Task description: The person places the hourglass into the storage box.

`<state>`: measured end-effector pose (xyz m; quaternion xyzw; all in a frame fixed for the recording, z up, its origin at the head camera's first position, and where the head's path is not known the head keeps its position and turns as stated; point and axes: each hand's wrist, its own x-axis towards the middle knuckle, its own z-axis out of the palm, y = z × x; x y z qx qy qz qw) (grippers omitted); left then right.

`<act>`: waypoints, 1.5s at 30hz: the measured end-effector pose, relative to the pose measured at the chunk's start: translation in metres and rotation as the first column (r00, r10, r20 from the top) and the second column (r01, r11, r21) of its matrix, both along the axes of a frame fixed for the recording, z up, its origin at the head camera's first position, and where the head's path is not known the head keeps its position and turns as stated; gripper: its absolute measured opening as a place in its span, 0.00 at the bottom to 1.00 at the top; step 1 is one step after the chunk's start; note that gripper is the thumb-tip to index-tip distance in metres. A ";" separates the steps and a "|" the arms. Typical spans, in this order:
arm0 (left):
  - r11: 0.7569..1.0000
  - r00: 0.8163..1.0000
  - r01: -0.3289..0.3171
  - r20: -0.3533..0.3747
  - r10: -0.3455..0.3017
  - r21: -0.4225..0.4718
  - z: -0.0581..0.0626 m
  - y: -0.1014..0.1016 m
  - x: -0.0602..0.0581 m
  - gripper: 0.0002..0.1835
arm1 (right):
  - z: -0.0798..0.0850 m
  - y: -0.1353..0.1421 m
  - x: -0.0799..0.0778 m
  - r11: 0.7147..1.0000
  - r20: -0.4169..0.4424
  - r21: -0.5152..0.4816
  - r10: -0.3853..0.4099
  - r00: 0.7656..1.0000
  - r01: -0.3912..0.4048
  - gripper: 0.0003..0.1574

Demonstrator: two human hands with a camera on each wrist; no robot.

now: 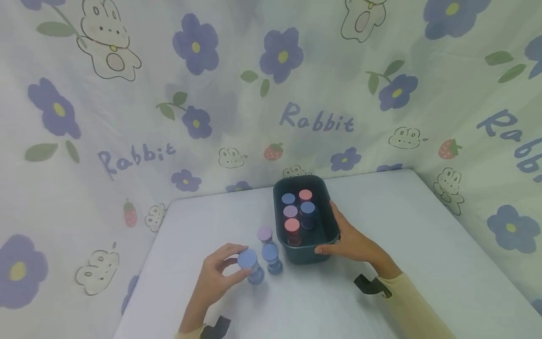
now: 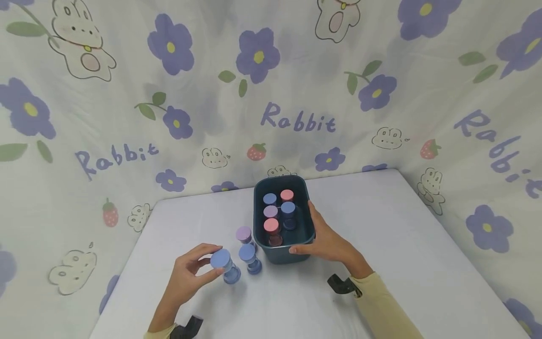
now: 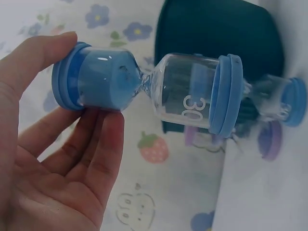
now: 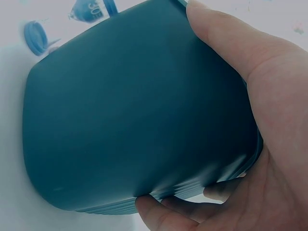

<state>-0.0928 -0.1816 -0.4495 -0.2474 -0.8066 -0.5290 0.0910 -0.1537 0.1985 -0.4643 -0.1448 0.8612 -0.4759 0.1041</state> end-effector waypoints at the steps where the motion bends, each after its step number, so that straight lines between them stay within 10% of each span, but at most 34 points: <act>1: 1.000 1.000 0.004 -0.006 -0.004 0.004 0.004 0.001 -0.001 0.23 | 0.000 0.000 0.000 1.000 -0.002 0.001 0.000 1.000 0.000 0.87; 28: 0.997 0.995 -0.010 -0.098 0.017 0.075 0.077 0.046 -0.039 0.24 | 0.002 0.001 -0.001 1.000 0.003 0.018 -0.005 1.000 0.005 0.87; 45: 0.996 0.999 0.047 0.019 -0.049 0.078 0.067 0.080 -0.065 0.23 | 0.001 0.002 -0.001 1.000 -0.024 0.021 0.003 1.000 -0.003 0.87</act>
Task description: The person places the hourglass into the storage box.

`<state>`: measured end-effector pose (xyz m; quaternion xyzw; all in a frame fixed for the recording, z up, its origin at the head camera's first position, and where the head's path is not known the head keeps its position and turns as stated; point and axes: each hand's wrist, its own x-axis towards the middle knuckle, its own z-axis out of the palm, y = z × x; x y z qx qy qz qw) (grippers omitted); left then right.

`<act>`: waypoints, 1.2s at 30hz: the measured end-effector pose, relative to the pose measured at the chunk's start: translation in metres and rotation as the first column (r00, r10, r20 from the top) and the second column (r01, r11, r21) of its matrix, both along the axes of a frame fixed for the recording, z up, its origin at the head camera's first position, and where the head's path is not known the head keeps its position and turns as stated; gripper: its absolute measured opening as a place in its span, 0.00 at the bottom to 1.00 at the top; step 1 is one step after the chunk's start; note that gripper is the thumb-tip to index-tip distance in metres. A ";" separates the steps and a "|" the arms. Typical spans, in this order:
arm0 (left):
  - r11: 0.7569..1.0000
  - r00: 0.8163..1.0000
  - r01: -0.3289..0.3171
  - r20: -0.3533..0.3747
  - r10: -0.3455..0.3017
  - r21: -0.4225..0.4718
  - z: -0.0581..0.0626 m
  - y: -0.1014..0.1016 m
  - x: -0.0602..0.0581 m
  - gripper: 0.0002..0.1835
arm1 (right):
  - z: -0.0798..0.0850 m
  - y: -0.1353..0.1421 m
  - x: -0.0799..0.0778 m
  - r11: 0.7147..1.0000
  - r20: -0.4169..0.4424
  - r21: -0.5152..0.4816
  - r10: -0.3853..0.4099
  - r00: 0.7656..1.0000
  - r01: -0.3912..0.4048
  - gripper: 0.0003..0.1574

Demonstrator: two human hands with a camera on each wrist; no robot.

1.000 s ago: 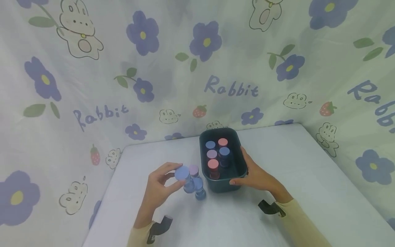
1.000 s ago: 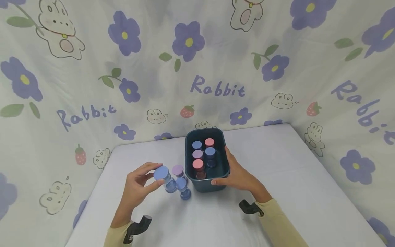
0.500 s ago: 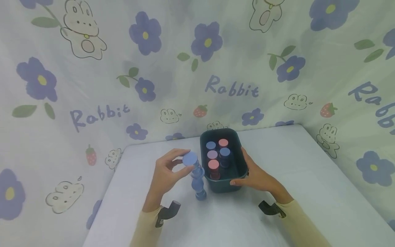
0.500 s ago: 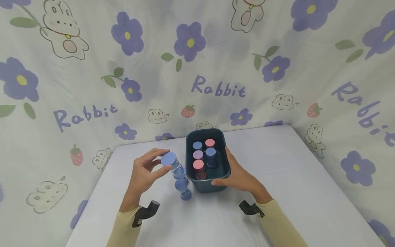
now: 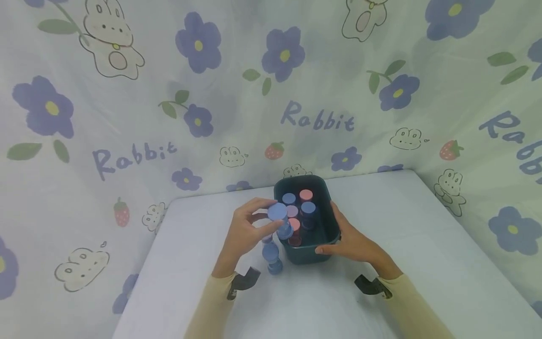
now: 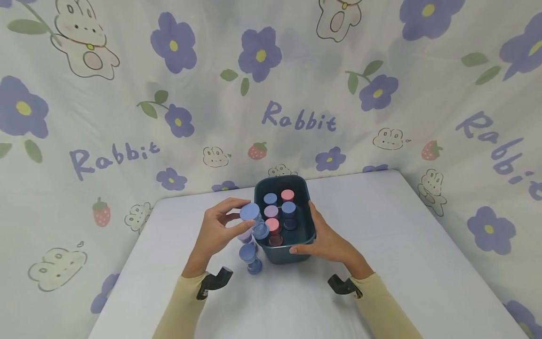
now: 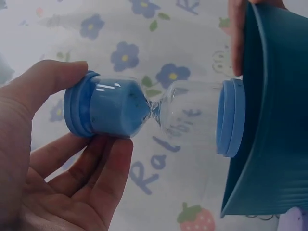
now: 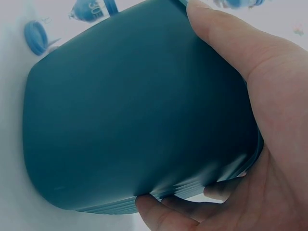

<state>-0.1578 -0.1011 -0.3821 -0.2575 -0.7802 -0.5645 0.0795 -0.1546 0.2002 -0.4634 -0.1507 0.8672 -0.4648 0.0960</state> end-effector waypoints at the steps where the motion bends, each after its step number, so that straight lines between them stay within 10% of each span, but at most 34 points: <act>1: 1.000 1.000 0.013 0.005 -0.013 0.002 -0.002 0.001 -0.002 0.22 | 0.000 0.000 0.000 1.000 -0.002 0.001 0.001 1.000 -0.001 0.87; 22: 0.979 0.989 0.108 0.117 -0.089 -0.171 -0.024 0.013 -0.012 0.24 | -0.003 0.002 -0.001 1.000 -0.005 0.008 0.005 1.000 -0.005 0.86; 36: 0.919 0.980 0.182 0.146 -0.138 -0.349 -0.028 0.019 -0.016 0.27 | -0.002 0.002 -0.001 1.000 0.000 -0.008 0.009 1.000 -0.009 0.86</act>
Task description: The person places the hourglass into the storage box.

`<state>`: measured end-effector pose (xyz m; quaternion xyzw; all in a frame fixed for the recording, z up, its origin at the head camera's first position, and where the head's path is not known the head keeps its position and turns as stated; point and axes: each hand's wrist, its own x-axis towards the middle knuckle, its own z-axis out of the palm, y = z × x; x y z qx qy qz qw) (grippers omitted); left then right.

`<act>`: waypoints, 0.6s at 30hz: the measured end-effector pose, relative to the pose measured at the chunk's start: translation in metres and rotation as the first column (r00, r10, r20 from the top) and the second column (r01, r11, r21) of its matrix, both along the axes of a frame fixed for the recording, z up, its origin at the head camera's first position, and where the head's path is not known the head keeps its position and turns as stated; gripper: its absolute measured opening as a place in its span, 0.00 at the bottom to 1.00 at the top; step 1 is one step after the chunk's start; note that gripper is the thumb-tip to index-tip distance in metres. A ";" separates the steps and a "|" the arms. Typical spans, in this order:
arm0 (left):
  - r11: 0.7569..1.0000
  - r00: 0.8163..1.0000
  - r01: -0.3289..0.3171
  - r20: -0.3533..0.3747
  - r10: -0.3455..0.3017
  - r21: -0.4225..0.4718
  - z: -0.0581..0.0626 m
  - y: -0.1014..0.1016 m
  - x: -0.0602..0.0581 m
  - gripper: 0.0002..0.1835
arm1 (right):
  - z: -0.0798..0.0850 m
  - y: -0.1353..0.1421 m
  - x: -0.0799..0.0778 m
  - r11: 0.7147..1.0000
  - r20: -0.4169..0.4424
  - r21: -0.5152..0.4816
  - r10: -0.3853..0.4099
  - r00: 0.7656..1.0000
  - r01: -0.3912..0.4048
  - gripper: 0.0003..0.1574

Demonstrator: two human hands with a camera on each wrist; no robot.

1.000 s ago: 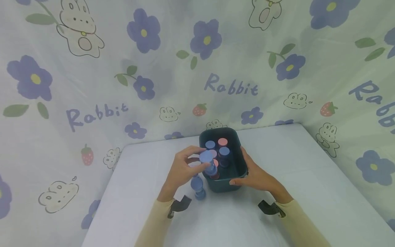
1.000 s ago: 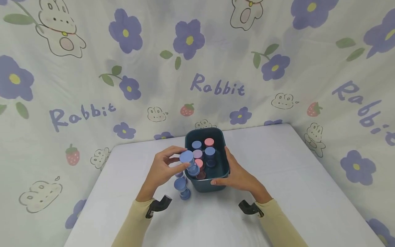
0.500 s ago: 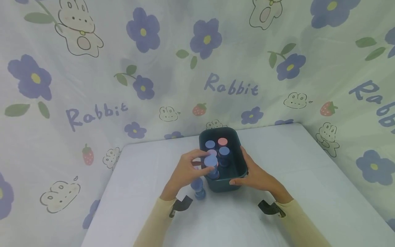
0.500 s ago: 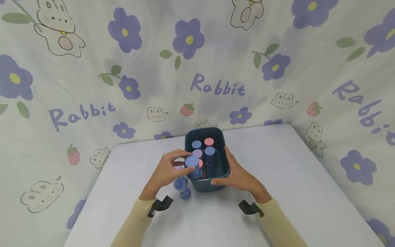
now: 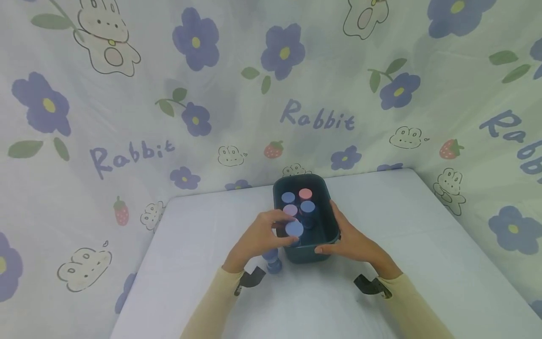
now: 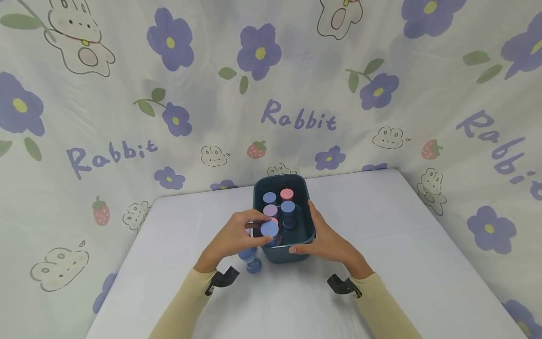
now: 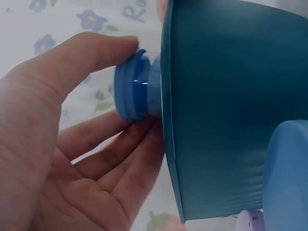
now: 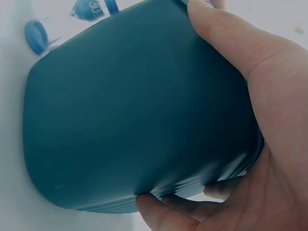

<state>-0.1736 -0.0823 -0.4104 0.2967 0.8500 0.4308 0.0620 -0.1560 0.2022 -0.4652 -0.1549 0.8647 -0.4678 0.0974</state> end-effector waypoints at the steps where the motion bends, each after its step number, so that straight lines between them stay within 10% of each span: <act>1: 1.000 1.000 -0.002 -0.001 0.002 -0.024 0.000 0.000 0.000 0.27 | 0.000 0.000 0.000 1.000 0.003 0.001 -0.002 1.000 0.002 0.86; 18: 0.941 0.994 -0.001 -0.100 -0.035 -0.339 0.010 0.007 -0.005 0.24 | 0.001 -0.001 0.001 1.000 0.004 0.011 -0.011 1.000 0.011 0.86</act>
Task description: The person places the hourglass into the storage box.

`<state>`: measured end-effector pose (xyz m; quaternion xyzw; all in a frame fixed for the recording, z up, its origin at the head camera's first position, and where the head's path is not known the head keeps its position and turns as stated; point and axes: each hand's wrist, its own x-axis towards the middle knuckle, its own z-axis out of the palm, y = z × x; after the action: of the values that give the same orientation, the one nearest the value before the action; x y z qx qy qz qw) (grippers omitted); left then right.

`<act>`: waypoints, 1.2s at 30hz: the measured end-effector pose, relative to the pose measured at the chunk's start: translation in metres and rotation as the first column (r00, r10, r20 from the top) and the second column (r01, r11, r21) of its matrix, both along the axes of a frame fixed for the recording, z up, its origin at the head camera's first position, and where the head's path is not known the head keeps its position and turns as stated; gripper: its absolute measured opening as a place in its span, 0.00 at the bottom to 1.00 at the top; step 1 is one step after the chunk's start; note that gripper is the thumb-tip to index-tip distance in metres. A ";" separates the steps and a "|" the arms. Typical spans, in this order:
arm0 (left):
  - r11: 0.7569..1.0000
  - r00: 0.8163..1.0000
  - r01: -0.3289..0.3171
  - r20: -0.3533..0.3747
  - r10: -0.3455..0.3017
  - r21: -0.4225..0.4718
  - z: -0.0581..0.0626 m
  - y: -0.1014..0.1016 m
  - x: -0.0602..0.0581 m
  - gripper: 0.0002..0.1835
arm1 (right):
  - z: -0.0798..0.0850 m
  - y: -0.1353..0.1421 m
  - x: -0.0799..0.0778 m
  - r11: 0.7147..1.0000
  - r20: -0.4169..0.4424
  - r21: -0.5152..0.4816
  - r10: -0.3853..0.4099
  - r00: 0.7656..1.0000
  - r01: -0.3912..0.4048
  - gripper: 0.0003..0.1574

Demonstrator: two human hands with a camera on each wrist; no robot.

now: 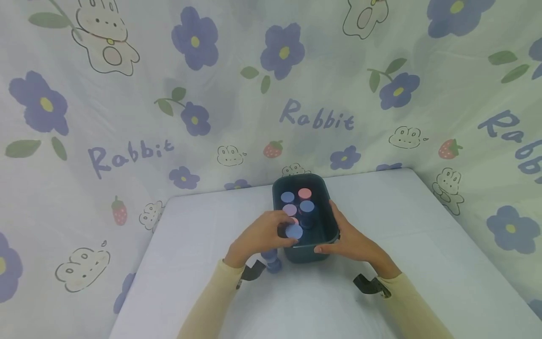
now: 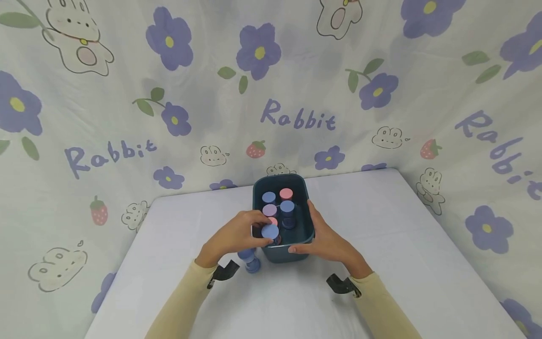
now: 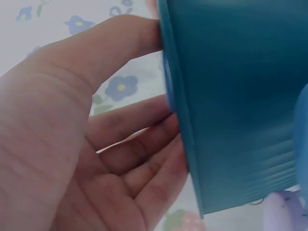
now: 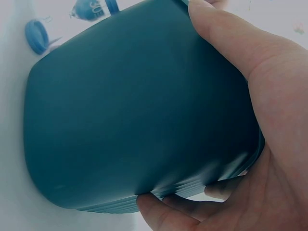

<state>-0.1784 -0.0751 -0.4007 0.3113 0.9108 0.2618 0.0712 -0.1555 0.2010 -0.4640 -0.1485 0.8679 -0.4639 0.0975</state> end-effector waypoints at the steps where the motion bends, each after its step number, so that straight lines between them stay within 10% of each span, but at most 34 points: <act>1: 1.000 1.000 0.006 -0.001 -0.006 -0.015 0.001 0.000 -0.002 0.24 | 0.000 0.000 0.000 1.000 -0.001 0.000 0.000 1.000 0.000 0.86; 36: 0.949 1.000 0.023 -0.008 -0.027 -0.315 0.004 0.023 -0.022 0.20 | 0.000 0.000 0.000 0.999 0.022 -0.035 0.007 1.000 -0.006 0.86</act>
<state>-0.2007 -0.0523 -0.3964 0.3091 0.9372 0.1105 0.1178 -0.1550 0.2014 -0.4642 -0.1479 0.8580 -0.4804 0.1061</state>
